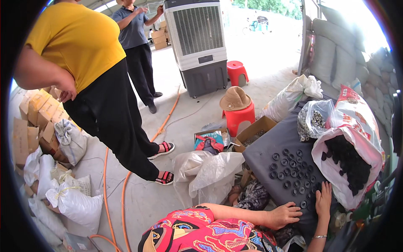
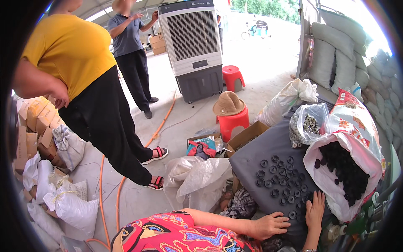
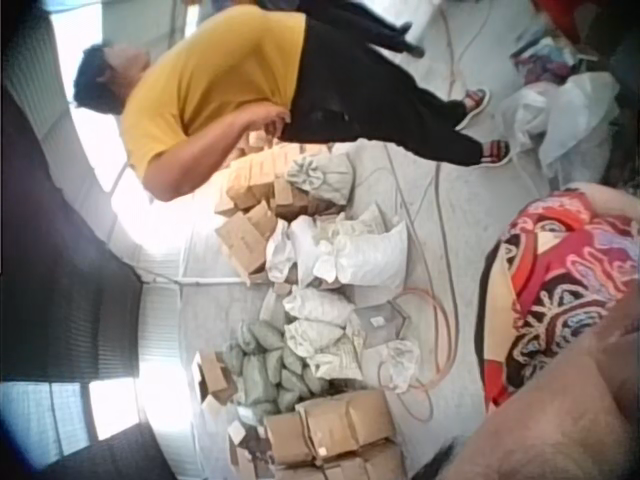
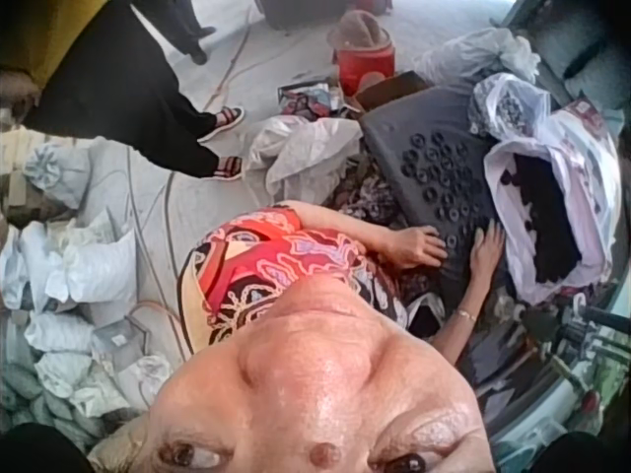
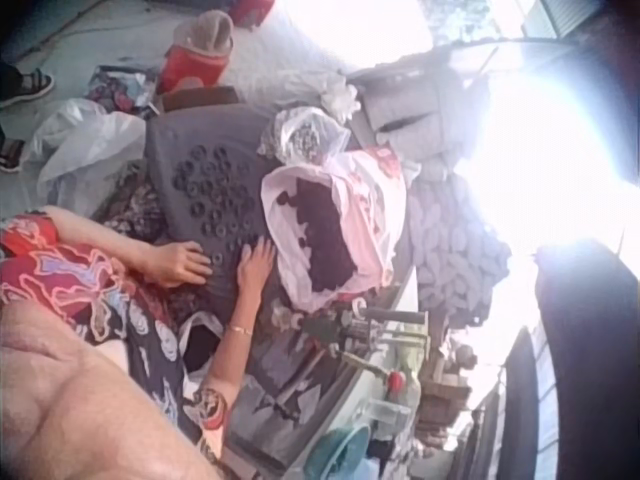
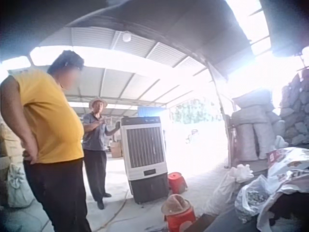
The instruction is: The person uses a manual press machine to attach metal shanks to black plastic buttons. They place a button under the press, operate the lever, and then arrange the finished buttons on a grey mat. The person also handles metal shanks and organizes the components on the work surface.
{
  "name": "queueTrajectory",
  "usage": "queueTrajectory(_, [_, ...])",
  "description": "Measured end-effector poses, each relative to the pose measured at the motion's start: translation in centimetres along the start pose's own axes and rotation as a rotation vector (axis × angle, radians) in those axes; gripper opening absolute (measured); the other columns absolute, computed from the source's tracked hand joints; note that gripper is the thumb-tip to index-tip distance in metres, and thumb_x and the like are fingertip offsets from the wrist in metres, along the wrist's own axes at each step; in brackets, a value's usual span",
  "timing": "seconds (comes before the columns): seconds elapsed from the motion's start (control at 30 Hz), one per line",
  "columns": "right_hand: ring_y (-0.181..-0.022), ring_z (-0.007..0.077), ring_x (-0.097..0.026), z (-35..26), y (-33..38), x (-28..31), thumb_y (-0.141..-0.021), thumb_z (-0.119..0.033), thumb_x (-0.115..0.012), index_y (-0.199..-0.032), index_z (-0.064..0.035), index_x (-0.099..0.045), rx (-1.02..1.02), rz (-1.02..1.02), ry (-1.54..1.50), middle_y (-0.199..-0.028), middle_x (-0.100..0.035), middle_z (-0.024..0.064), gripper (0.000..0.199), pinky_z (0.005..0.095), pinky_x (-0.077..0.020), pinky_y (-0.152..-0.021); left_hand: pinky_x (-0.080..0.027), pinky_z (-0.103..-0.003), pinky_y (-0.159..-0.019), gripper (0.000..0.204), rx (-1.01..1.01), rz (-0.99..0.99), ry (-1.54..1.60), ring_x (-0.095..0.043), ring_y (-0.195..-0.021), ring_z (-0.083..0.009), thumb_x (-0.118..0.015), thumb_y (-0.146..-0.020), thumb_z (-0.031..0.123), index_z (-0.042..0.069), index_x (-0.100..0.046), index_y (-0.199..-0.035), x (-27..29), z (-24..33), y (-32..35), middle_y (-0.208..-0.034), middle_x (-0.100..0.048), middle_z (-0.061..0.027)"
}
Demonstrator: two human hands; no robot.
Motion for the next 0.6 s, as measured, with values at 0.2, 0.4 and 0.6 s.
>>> queueTrajectory(0.2, [-0.14, 0.038, -0.029, -0.4, 0.5, 1.0, -0.098, -0.025, -0.046, -0.138, 0.0018, -0.044, -0.014, 0.045, -0.012, -0.146, -0.039, 0.0226, 0.048, 0.0443, -0.0245, -0.115, -0.038, -0.054, -0.101, 0.04, 0.027, 0.013, 0.003, -0.052, -0.119, -0.037, -0.064, -0.073, 0.01, 0.003, -0.061, -0.112, 2.0, -0.1, 0.0, -0.125, -0.057, -0.0174])
queueTrajectory(0.4, [-0.14, 0.0373, -0.03, -0.1, 1.0, 1.7, -0.097, -0.023, -0.051, -0.137, 0.0007, -0.045, -0.033, 0.106, -0.026, -0.146, -0.04, 0.0217, 0.047, 0.0452, -0.0252, -0.114, -0.042, -0.048, -0.095, 0.034, 0.086, 0.075, 0.064, -0.056, -0.11, -0.0331, -0.07, -0.075, 0.011, 0.003, -0.062, -0.106, 4.9, -0.4, -0.4, -0.113, -0.061, -0.0144])
queueTrajectory(0.6, [-0.137, 0.0385, -0.033, -0.7, 2.5, 4.1, -0.092, -0.016, -0.057, -0.133, 0.0023, -0.049, -0.004, 0.216, -0.038, -0.143, -0.043, 0.022, 0.045, 0.045, -0.0275, -0.113, -0.048, -0.042, -0.079, 0.027, 0.129, 0.021, 0.002, -0.061, -0.087, -0.0302, -0.068, -0.077, 0.007, 0.005, -0.063, -0.104, 5.9, -2.2, -1.0, -0.096, -0.066, -0.0108])
Point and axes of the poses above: each hand's wrist, its own y-axis away from the middle knuckle, its own x-axis out of the back of the hand, z = x × y, the point moved 9 cm from there along -y, towards the middle knuckle
